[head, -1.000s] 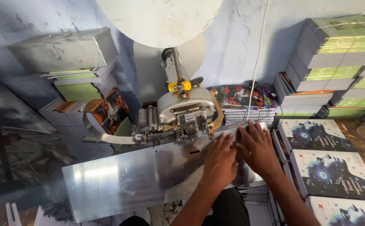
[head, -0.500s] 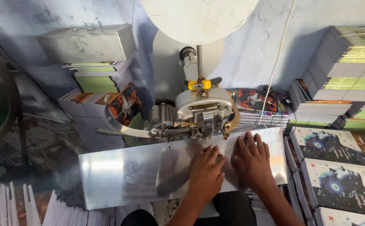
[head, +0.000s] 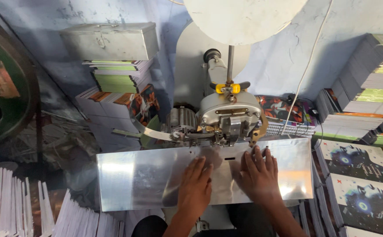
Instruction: The person repeatedly picks up a book, places it into a binding machine, and operates the machine to bind the book. After each cycle, the person removes the bound book and places it on a stack, then repeats the process with the next book.
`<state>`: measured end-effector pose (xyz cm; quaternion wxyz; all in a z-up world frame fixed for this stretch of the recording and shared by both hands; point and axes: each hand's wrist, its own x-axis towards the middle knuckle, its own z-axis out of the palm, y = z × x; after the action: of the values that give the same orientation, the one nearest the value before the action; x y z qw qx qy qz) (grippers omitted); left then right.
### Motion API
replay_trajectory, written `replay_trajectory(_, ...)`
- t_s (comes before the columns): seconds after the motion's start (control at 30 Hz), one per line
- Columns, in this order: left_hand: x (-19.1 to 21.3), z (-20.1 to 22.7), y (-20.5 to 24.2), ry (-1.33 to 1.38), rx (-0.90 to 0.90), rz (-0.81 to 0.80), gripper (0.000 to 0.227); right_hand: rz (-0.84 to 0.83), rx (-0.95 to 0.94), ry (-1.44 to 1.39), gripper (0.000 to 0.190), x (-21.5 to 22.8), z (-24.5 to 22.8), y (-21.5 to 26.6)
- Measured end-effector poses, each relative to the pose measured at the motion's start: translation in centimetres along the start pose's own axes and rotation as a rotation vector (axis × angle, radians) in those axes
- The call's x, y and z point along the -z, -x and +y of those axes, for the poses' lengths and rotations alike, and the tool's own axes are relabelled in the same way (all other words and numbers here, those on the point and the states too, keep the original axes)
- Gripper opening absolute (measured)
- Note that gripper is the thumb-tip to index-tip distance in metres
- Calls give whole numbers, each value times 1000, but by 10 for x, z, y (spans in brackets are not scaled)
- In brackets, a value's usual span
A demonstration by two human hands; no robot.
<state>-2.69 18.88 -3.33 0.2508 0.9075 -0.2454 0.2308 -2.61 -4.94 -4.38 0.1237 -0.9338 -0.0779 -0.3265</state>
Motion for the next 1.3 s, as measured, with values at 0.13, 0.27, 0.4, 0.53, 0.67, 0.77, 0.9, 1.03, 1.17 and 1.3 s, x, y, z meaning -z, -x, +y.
replay_trajectory(0.13, 12, -12, 5, -4, 30, 20, 51, -19, 3, -50, 65, -2, -10, 1)
replay_trajectory(0.27, 21, -24, 6, -31, 63, 29, 50, -65, 10, -82, 67, -3, -21, -1)
replay_trajectory(0.4, 28, -33, 11, -40, 90, 75, 48, -91, 71, -75, 60, -8, -41, -3)
replay_trajectory(0.53, 35, -44, 16, -80, 146, 39, 50, -129, 155, -119, 56, -12, -61, -6)
replay_trajectory(0.67, 47, -53, 21, -101, 252, -5, 55, -250, 281, -145, 49, -20, -88, -15)
replay_trajectory(0.77, 58, -59, 26, -125, 315, -1, 62, -218, 337, -205, 47, -21, -110, -23)
replay_trajectory(0.9, 70, -67, 31, -133, 399, -7, 69, -179, 356, -222, 52, -20, -127, -34)
replay_trajectory(1.03, 75, -71, 33, -109, 374, 13, 72, -161, 385, -225, 52, -22, -137, -42)
replay_trajectory(1.17, 75, -71, 34, -74, 347, 51, 72, -193, 443, -259, 49, -25, -147, -51)
replay_trajectory(1.3, 76, -73, 34, -63, 324, 91, 70, -181, 465, -307, 47, -26, -161, -63)
